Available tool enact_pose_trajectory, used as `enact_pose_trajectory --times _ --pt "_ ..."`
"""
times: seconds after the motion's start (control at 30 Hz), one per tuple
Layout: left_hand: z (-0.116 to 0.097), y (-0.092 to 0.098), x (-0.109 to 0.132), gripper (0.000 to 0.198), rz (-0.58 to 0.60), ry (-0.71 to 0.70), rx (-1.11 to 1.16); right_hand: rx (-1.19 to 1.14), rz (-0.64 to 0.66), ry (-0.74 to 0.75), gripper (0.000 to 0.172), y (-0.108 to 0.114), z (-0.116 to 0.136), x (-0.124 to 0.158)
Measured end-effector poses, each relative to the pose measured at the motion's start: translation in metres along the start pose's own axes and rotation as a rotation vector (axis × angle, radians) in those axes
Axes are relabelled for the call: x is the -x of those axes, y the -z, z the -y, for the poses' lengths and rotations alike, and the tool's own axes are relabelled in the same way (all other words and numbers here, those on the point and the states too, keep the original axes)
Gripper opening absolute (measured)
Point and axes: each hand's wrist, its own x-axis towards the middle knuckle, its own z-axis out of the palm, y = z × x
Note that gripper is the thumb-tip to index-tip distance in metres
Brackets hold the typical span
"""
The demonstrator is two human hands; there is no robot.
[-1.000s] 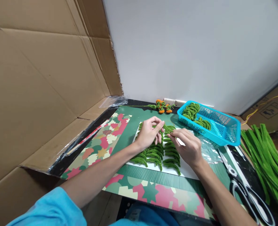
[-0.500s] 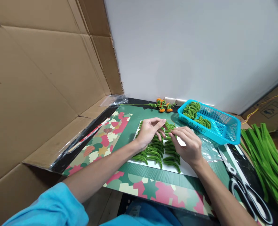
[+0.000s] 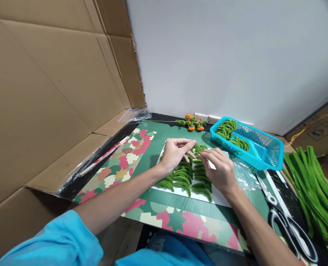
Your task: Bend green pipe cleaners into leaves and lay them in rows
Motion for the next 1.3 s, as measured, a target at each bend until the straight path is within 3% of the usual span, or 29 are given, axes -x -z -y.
enact_pose_trajectory --times 0.4,0.6,1.07,1.3 --pt "-0.004 0.003 -0.001 0.033 0.017 0.010 0.002 0.056 0.009 0.058 0.018 0.001 0.005 -0.002" --pt "-0.004 0.003 0.000 0.035 0.096 0.030 -0.015 0.064 -0.007 0.036 0.019 0.000 0.003 0.001" --pt "-0.009 0.006 0.001 0.029 0.092 0.079 0.030 0.022 -0.011 0.043 0.019 0.000 0.006 -0.001" --pt "-0.013 0.006 0.000 0.036 0.072 0.165 0.067 0.050 0.035 0.096 0.015 0.003 0.008 -0.003"
